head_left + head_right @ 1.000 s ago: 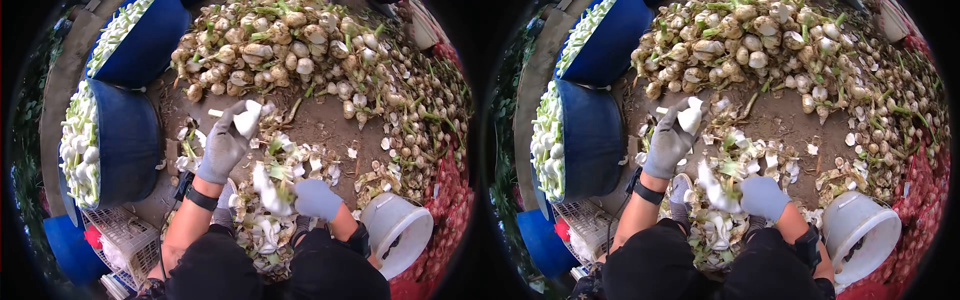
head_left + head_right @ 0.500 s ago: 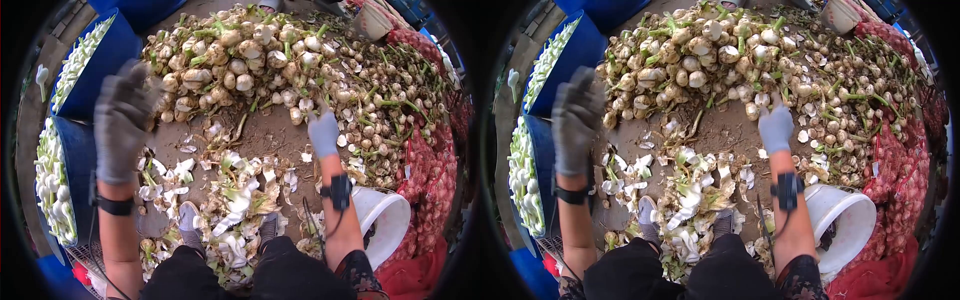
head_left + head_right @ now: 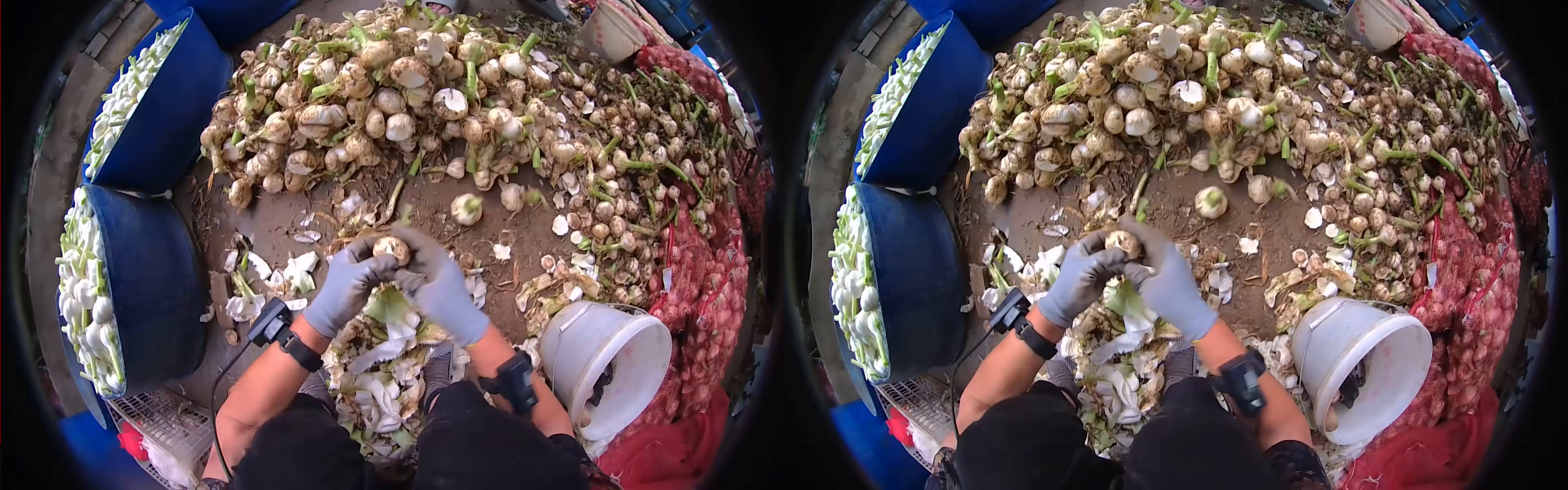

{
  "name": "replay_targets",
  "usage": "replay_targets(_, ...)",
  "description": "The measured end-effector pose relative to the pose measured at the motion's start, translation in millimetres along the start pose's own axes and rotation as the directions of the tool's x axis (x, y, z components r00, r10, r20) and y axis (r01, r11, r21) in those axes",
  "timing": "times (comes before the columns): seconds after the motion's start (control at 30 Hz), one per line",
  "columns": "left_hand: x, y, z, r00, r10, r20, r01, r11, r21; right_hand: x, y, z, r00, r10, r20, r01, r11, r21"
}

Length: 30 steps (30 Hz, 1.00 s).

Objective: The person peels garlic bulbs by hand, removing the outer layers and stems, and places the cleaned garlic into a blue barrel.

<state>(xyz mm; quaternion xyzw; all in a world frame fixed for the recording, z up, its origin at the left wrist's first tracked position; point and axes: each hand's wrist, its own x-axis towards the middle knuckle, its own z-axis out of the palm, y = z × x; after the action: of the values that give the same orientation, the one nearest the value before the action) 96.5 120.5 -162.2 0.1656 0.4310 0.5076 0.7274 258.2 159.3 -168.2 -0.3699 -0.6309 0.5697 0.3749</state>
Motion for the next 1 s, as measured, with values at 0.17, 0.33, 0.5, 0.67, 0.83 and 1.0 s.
replay_targets(0.17,-20,10,7,0.995,0.012,0.101,-0.03,0.985,0.171,-2,-42,-27,0.877,0.469,0.105,-0.465,0.774,0.429)
replay_targets(0.33,-26,17,3,0.968,0.122,0.219,-0.225,0.81,0.542,6,-43,-23,0.791,0.543,0.281,-0.608,0.748,0.266)
replay_targets(0.5,-26,20,-11,0.935,0.244,0.258,-0.353,0.562,0.748,8,-40,-13,0.707,0.663,0.247,-0.707,0.671,0.222)
replay_targets(0.67,-41,22,-1,0.991,0.118,0.068,-0.136,0.897,0.42,2,-37,-5,0.76,0.611,0.223,-0.65,0.711,0.268)
replay_targets(0.83,-42,18,-3,0.985,0.123,0.124,-0.144,0.972,0.184,-9,-44,-9,0.825,0.534,0.186,-0.562,0.737,0.376)
replay_targets(1.0,-42,13,-3,0.99,0.106,0.09,-0.121,0.975,0.185,-5,-52,-9,0.782,0.561,0.271,-0.619,0.749,0.236)
